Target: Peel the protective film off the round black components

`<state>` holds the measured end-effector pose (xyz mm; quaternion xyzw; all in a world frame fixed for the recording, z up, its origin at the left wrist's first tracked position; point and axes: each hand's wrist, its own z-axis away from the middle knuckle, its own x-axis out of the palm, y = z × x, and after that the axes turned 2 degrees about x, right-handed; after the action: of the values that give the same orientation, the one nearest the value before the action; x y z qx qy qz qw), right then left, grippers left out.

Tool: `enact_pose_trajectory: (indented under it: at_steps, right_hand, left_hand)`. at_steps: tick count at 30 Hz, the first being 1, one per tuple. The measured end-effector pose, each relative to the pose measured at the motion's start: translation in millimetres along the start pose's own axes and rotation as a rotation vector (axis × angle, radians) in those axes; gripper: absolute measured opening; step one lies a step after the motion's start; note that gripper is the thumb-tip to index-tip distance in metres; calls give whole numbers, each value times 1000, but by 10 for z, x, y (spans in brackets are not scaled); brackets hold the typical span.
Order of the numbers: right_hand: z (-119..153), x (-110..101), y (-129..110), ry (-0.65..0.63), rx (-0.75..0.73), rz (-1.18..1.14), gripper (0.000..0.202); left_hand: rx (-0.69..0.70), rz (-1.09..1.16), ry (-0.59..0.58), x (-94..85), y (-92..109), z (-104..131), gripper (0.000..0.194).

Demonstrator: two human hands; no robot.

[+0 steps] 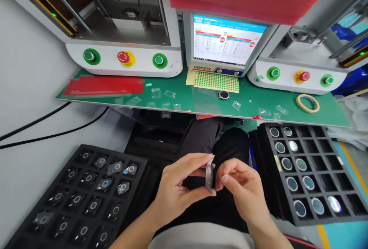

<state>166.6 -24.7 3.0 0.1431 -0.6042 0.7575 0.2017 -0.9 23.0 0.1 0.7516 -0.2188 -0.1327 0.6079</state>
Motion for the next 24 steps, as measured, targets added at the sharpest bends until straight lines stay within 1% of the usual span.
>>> enact_pose_trajectory:
  at_steps: [2,8,11,17,24]
  right_hand:
    - [58,33,-19,-55,39,-22,8]
    - [61,31,-41,-126,131,-75,11]
    - [55,25,-63,-118,163,-88,13]
    - [66,51,-111,-125,227,-142,19]
    - [45,56,-90,-109,252,-127,20]
  left_hand:
    - [25,-55,-14,11,8,3,62]
    - [145,-231,-28,-31,52,-3,62]
    - [156,-272,-35,-32,85,-24,63]
    - [179,-269,-35,-10,145,-73,64]
    - [173,-287,-38,-23,163,-67,62]
